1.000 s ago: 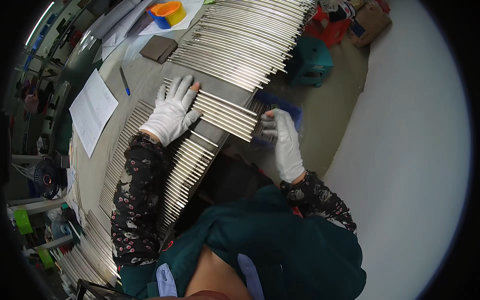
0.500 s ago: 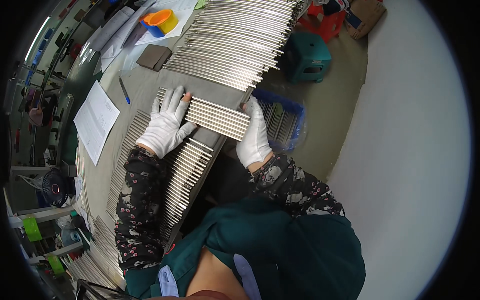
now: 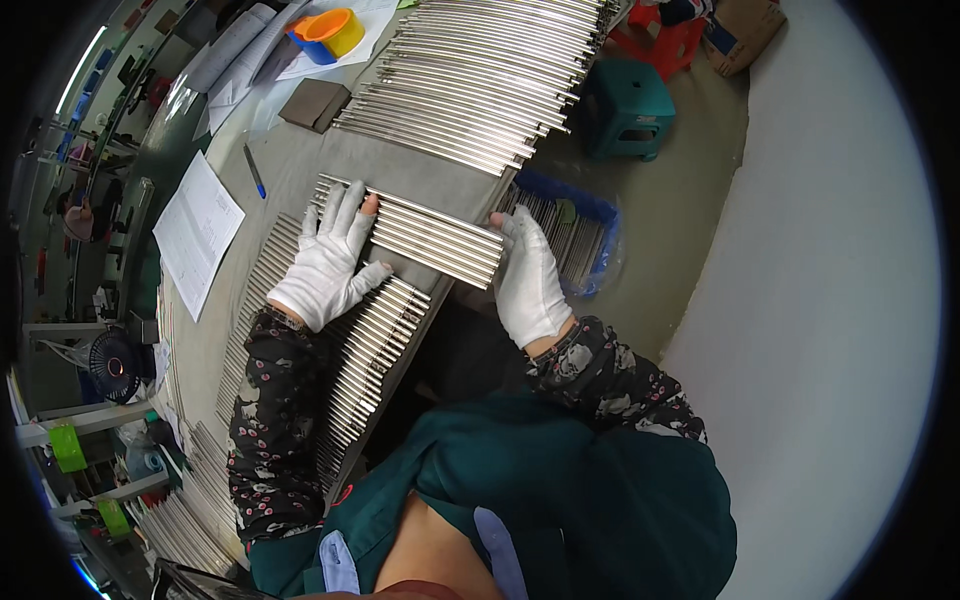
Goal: The recorder is inspecting and sanding the ends of thin metal rods at a workbench and logging progress on a sheet.
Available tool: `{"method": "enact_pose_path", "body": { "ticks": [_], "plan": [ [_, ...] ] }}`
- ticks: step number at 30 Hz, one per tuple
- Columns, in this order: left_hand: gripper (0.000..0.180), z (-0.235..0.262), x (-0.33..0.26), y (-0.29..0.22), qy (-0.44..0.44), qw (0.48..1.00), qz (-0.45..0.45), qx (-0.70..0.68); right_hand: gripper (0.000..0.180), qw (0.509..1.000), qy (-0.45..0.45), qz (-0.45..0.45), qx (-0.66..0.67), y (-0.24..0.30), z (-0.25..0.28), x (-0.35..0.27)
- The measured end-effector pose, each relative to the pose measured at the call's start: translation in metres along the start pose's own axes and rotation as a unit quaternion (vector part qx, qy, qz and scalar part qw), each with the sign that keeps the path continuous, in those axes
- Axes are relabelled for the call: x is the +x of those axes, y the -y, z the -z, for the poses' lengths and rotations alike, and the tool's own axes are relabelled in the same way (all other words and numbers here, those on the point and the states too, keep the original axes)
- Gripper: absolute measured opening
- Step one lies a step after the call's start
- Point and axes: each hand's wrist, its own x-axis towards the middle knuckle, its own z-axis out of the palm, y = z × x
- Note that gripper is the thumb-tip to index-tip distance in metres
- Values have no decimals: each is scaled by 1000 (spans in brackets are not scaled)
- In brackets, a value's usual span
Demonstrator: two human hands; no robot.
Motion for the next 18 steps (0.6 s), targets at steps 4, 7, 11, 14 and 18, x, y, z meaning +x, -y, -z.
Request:
{"method": "enact_pose_path", "body": {
  "ticks": [4,7,11,14,18],
  "plan": [
    [86,-1,-1,1,2,1000,0,2,56,1000,11,-5,-17,6,3,-3],
    [85,1,1,2,-7,1000,3,2,53,1000,25,-7,-16,7,8,-1],
    [84,0,9,2,-8,1000,5,-1,49,999,38,-12,0,9,7,2],
    [84,-2,16,3,-4,1000,10,-3,47,999,36,-10,-7,11,6,2],
    [83,0,21,1,-9,1000,12,-4,45,999,52,0,-9,14,7,-1]
  ]
}}
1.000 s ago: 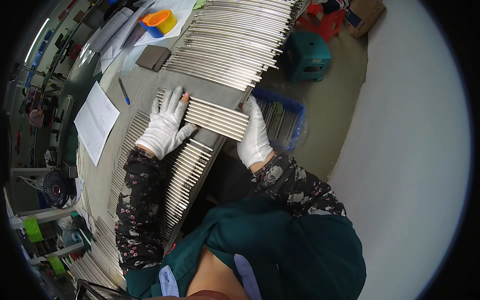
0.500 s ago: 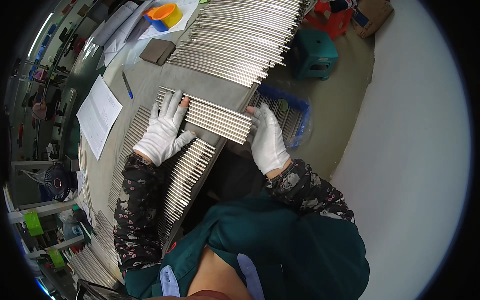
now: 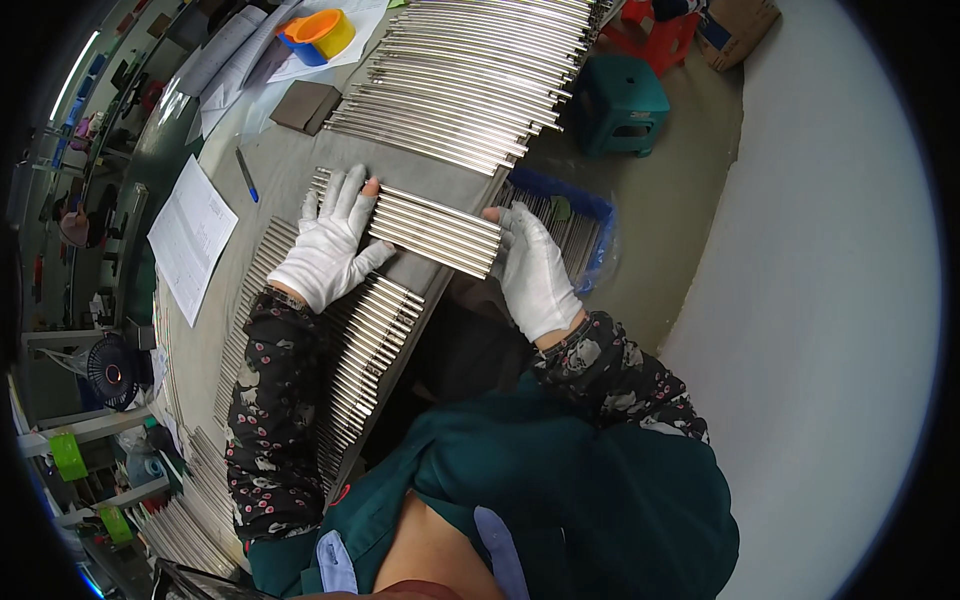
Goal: The recorder is inspecting and sanding the ends of thin metal rods at a workbench and logging progress on a sheet.
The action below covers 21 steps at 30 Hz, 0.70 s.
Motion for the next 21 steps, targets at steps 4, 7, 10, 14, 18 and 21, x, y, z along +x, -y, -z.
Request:
{"method": "enact_pose_path", "body": {
  "ticks": [4,7,10,14,18,21],
  "plan": [
    [81,-2,2,3,-7,1000,-6,8,43,1000,6,1,-16,2,1,-2],
    [80,-1,5,2,0,1000,-3,8,42,1000,7,-3,-16,3,1,-2],
    [79,-3,4,1,-9,1000,-7,4,41,1000,4,-5,-15,4,-2,-4],
    [79,-4,-1,2,-11,1000,-12,4,41,1000,10,-3,-18,3,1,-3],
    [79,-3,-5,1,-18,1000,-13,4,41,1000,17,-11,-14,2,0,-4],
    [79,-3,-10,1,-27,1000,-14,6,41,1000,21,-10,-15,1,0,-5]
  ]
}}
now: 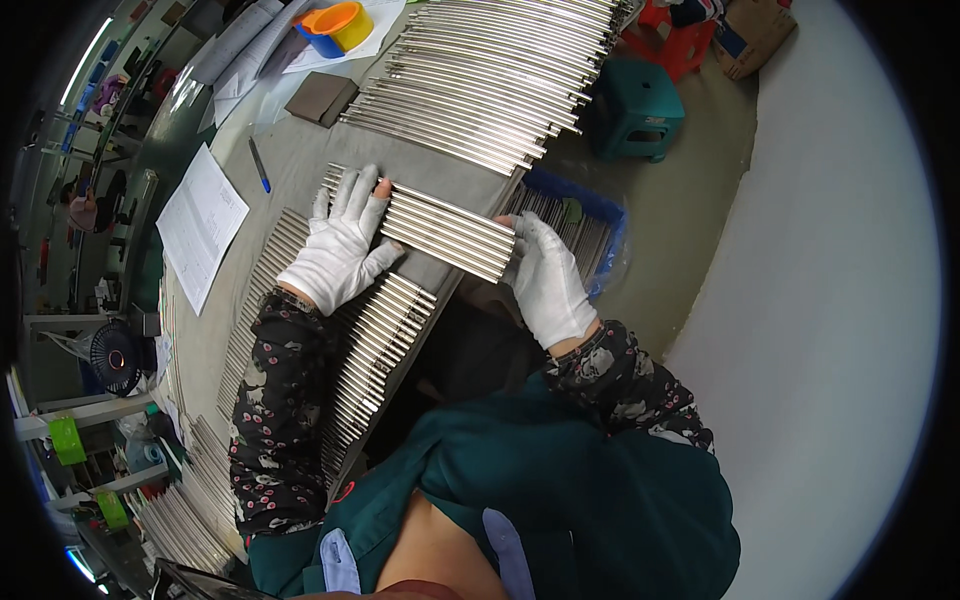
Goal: The recorder is inspecting and sanding the ends of thin metal rods at a workbench and logging progress on a sheet.
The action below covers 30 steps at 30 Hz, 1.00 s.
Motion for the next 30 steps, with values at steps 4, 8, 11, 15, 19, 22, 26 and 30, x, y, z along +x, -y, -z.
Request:
{"method": "enact_pose_path", "body": {
  "ticks": [4,8,11,15,19,22,26,30],
  "plan": [
    [78,2,-1,-2,9,1000,-4,-8,40,1000,4,-1,8,-2,4,0],
    [76,2,-2,-4,8,1000,0,-8,36,1000,-8,-2,15,-4,6,2],
    [75,3,-1,-4,13,1000,5,-10,34,1000,3,6,22,-3,2,1],
    [73,-3,6,-2,6,1000,-1,-11,32,999,22,31,-9,2,6,2],
    [67,11,5,0,-1,1000,7,-19,29,951,-48,156,-264,19,0,-5],
    [62,12,11,1,-33,999,25,-33,25,871,-49,312,-376,33,-10,-2],
    [61,-1,14,-3,-39,998,48,-12,22,752,76,416,-506,66,-67,8],
    [62,-2,13,-7,-13,998,53,-14,35,510,159,542,-649,55,-124,64]
  ]
}}
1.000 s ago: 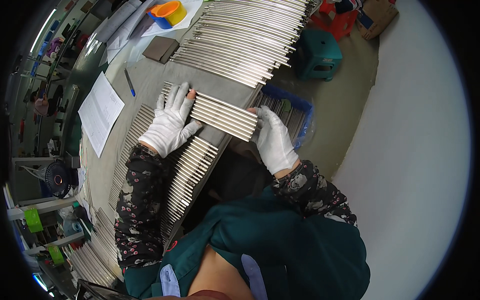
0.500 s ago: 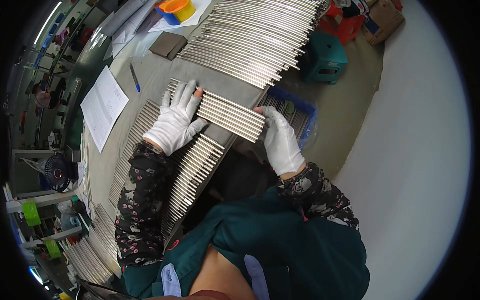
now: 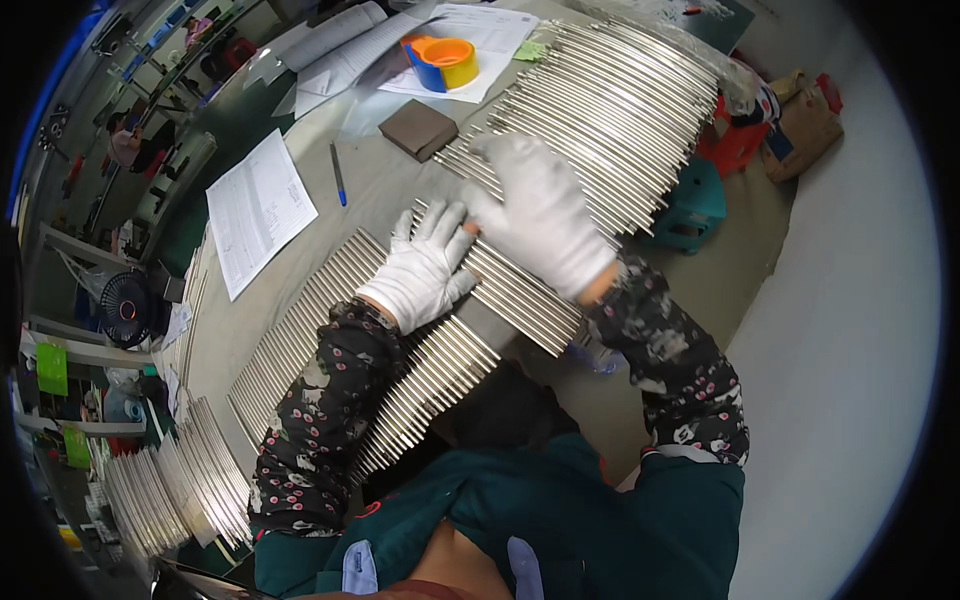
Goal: The recorder is inspecting and sanding the ends of thin metal rods at a workbench and logging progress on a sheet.
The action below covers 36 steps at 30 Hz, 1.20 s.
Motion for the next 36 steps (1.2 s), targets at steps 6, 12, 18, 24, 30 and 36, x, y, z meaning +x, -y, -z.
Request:
{"method": "enact_pose_path", "body": {
  "ticks": [6,12,18,24,30,36],
  "plan": [
    [62,-2,0,-6,-20,1000,14,-5,77,955,171,-57,-234,-15,-96,73],
    [57,2,10,-3,-41,999,-16,-19,78,930,281,-80,-224,-43,-115,102],
    [61,2,7,0,-36,999,-8,-3,57,991,37,45,-117,-29,-13,55],
    [62,3,1,1,23,1000,8,5,57,983,122,-51,-126,18,73,-82],
    [63,3,3,-1,21,1000,8,9,66,967,171,-74,-173,39,82,-138],
    [63,8,6,-2,32,999,7,13,62,964,199,-45,-170,41,52,-114]
  ]
}}
